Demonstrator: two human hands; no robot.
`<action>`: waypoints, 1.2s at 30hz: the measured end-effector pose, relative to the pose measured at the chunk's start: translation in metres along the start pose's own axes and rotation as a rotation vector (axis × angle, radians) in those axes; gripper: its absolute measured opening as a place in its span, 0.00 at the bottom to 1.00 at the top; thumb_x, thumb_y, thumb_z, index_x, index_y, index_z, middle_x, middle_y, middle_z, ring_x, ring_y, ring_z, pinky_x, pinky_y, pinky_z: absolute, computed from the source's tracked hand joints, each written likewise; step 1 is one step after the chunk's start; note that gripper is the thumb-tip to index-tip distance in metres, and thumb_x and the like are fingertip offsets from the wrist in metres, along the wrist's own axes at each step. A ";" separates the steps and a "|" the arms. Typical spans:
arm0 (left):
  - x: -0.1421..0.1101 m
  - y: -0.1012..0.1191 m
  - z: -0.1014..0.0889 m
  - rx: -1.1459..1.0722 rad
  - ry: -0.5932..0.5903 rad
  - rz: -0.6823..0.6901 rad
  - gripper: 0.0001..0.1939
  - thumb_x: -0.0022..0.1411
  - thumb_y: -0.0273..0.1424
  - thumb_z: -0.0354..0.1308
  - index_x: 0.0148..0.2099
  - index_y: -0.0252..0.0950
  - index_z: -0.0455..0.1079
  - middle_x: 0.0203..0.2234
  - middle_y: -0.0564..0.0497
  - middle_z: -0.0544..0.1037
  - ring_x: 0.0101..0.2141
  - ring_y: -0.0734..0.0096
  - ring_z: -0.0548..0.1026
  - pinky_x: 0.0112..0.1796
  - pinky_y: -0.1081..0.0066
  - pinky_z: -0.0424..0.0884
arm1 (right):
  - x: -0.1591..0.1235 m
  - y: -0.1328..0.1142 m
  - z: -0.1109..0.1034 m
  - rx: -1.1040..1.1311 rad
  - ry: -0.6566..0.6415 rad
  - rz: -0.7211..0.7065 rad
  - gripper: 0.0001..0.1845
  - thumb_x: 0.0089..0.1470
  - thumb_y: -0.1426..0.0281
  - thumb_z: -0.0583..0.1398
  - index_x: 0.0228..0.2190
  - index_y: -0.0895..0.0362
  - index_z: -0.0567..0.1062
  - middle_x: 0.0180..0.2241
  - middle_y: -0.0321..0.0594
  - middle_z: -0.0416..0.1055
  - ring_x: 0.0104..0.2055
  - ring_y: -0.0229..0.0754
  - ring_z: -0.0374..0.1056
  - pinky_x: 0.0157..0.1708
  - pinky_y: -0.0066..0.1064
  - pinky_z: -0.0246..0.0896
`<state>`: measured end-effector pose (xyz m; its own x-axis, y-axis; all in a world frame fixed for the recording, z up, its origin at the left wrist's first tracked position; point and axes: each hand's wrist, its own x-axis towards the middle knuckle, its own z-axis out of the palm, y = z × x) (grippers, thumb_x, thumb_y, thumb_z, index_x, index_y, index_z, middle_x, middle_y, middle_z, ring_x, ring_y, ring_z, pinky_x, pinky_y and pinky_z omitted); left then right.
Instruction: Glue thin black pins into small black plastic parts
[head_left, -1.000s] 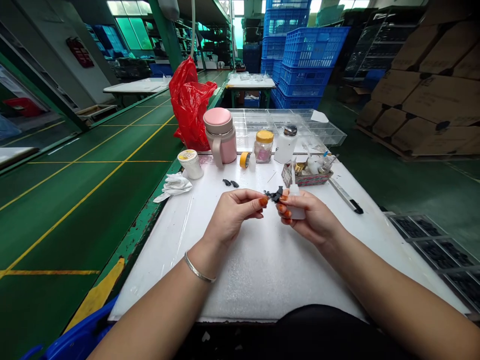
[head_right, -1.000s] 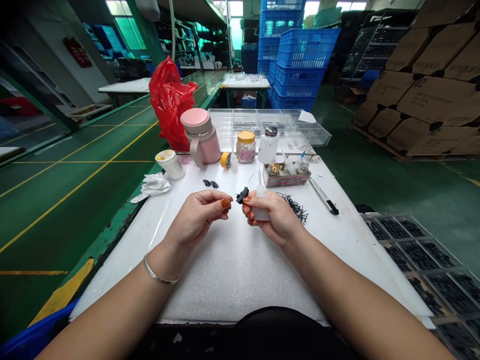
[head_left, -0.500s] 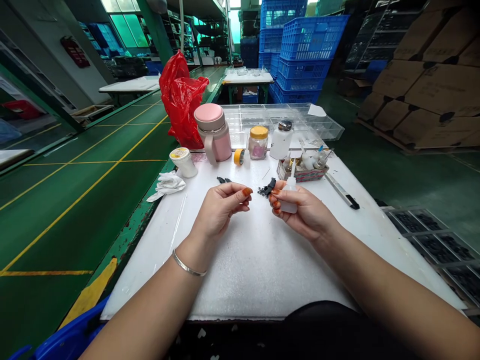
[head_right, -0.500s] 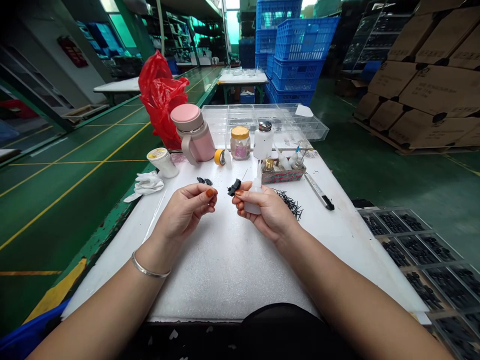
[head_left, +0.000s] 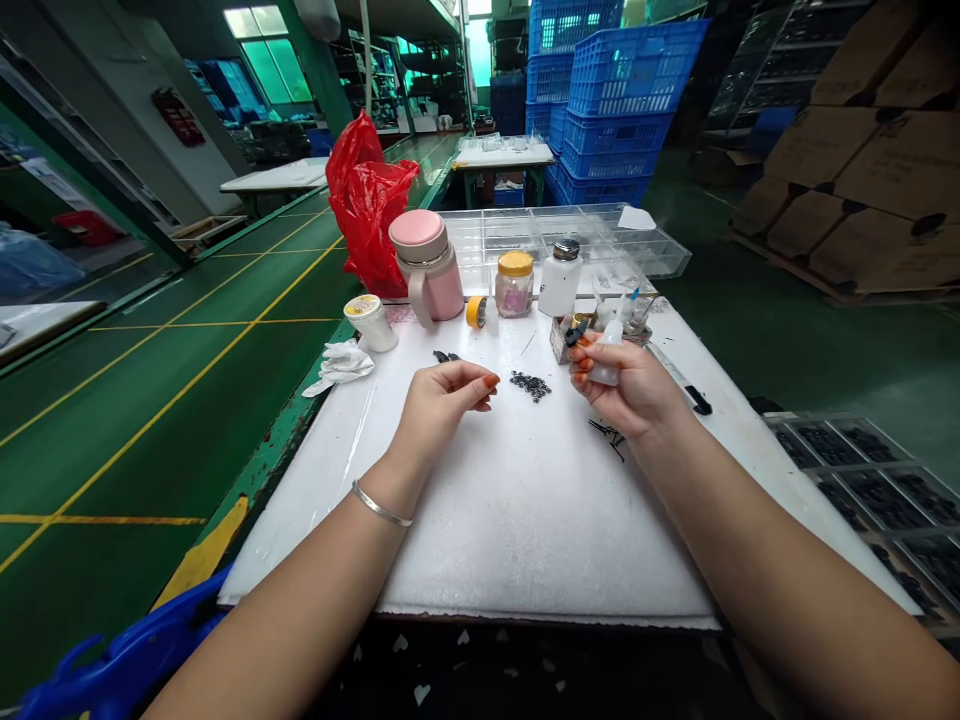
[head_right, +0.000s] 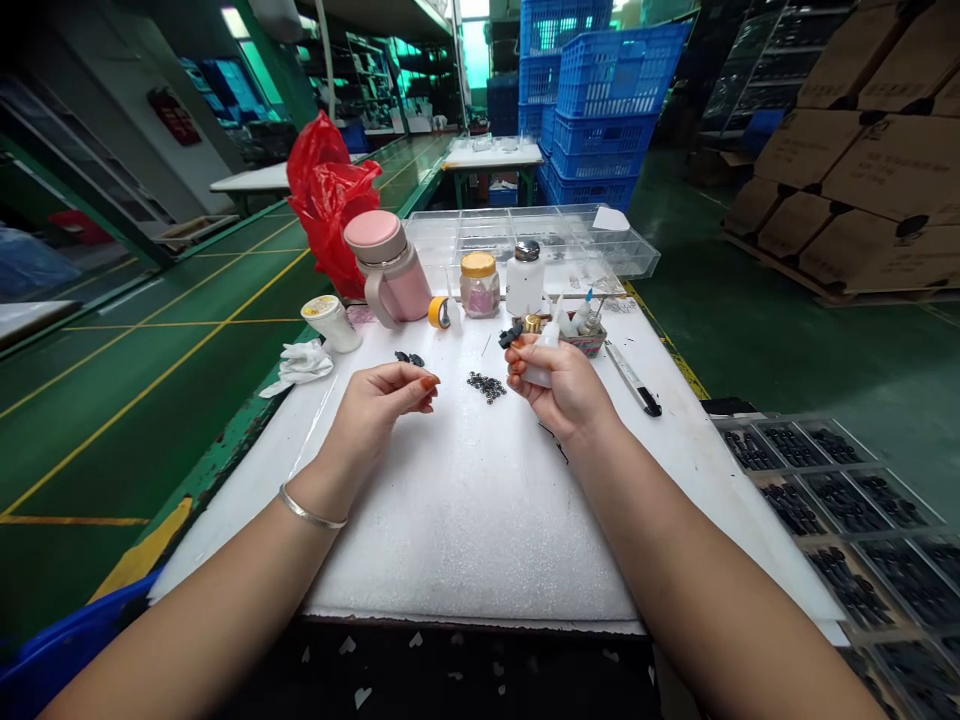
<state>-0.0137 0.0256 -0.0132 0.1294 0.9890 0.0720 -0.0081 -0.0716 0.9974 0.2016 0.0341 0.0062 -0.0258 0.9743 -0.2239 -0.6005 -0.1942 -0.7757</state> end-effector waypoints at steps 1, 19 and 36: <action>0.001 0.000 0.003 0.078 -0.015 0.013 0.12 0.55 0.38 0.67 0.32 0.33 0.77 0.26 0.50 0.77 0.27 0.72 0.73 0.31 0.71 0.72 | 0.002 -0.002 -0.002 0.005 0.006 -0.006 0.13 0.36 0.81 0.64 0.28 0.57 0.70 0.22 0.33 0.69 0.21 0.31 0.61 0.21 0.21 0.64; 0.039 -0.013 0.045 1.171 -0.386 0.299 0.11 0.56 0.22 0.54 0.34 0.38 0.77 0.34 0.45 0.79 0.34 0.60 0.75 0.32 0.68 0.63 | 0.004 0.011 -0.001 -0.087 -0.190 0.018 0.12 0.35 0.75 0.68 0.25 0.59 0.71 0.20 0.33 0.68 0.22 0.31 0.62 0.23 0.21 0.63; 0.007 0.037 0.000 -0.092 -0.218 -0.052 0.06 0.49 0.27 0.69 0.29 0.32 0.74 0.30 0.47 0.81 0.29 0.72 0.77 0.29 0.77 0.71 | -0.025 0.005 0.018 0.114 -0.162 0.222 0.13 0.36 0.78 0.67 0.26 0.56 0.71 0.22 0.34 0.68 0.22 0.31 0.59 0.20 0.20 0.58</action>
<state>-0.0133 0.0304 0.0237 0.3426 0.9390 0.0284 -0.0848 0.0008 0.9964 0.1848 0.0108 0.0183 -0.2887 0.9166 -0.2766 -0.6517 -0.3997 -0.6445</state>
